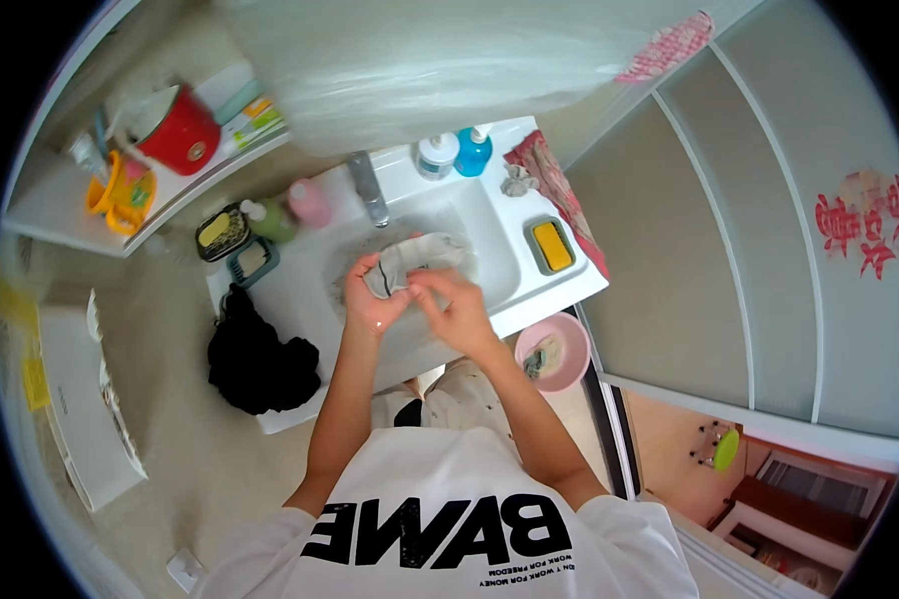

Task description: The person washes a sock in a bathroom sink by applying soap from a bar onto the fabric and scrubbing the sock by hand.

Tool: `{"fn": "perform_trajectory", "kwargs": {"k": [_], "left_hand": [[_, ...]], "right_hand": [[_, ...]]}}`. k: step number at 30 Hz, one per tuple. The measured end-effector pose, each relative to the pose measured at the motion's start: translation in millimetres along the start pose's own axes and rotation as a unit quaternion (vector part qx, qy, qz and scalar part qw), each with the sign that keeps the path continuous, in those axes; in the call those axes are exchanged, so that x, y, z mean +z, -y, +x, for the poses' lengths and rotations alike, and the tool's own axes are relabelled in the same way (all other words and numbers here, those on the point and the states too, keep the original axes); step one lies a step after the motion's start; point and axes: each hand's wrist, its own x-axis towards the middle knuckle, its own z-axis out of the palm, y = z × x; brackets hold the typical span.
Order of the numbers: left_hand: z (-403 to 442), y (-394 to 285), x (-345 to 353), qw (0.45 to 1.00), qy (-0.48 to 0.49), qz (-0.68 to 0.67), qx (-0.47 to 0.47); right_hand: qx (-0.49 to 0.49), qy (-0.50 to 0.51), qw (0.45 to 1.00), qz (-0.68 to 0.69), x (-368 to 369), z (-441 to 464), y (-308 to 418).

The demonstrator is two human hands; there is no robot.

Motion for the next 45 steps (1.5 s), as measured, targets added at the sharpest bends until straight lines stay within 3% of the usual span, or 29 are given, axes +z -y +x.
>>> {"fn": "perform_trajectory", "kwargs": {"k": [3,6,10,14,17,20,23,25,27,29,33,35,38,39,41,45], "left_hand": [[20,14,24,0.969,-0.063,-0.228,-0.069],[32,23,28,0.967,-0.064,-0.231,-0.086],[47,30,38,0.978,-0.064,-0.179,-0.092],[59,32,41,0.974,-0.072,-0.19,-0.1],[66,30,49,0.969,-0.074,-0.214,-0.102],[71,31,62,0.964,-0.053,-0.236,-0.113],[73,29,64,0.97,-0.039,-0.212,-0.116],[73,31,63,0.975,-0.028,-0.187,-0.119],[75,37,57,0.979,-0.005,-0.166,-0.12],[69,46,50,0.982,-0.007,-0.17,-0.084],[44,32,77,0.988,-0.113,-0.038,-0.094],[32,31,73,0.992,-0.056,-0.067,-0.088],[26,22,52,0.987,0.034,-0.149,-0.056],[21,19,47,0.98,0.06,-0.183,-0.041],[9,18,38,0.97,0.081,-0.227,0.0],[-8,0,58,0.994,-0.043,-0.083,-0.051]], "right_hand": [[0.129,-0.112,0.985,-0.007,-43,3,-55],[0.207,-0.17,0.951,-0.155,-98,8,-121],[0.163,-0.129,0.912,-0.353,-136,-2,-205],[0.256,-0.068,0.879,-0.397,-135,5,-217],[0.326,-0.003,0.878,-0.352,-135,8,-237],[0.361,-0.015,0.873,-0.327,-144,15,-222],[0.197,-0.176,0.948,-0.179,-130,39,-144],[0.218,-0.134,0.965,-0.056,-104,52,-85],[0.105,-0.072,0.992,0.002,-60,50,-57],[0.052,0.078,0.962,-0.256,-28,50,-17],[0.117,0.03,0.976,-0.183,-14,68,-34],[0.167,-0.017,0.977,-0.13,-15,81,-33],[0.02,0.071,0.991,-0.108,-2,64,-1],[-0.036,0.049,0.99,-0.125,13,66,-2],[-0.009,0.058,0.987,-0.148,24,69,-6],[0.052,0.069,0.975,-0.206,22,84,19]]}}
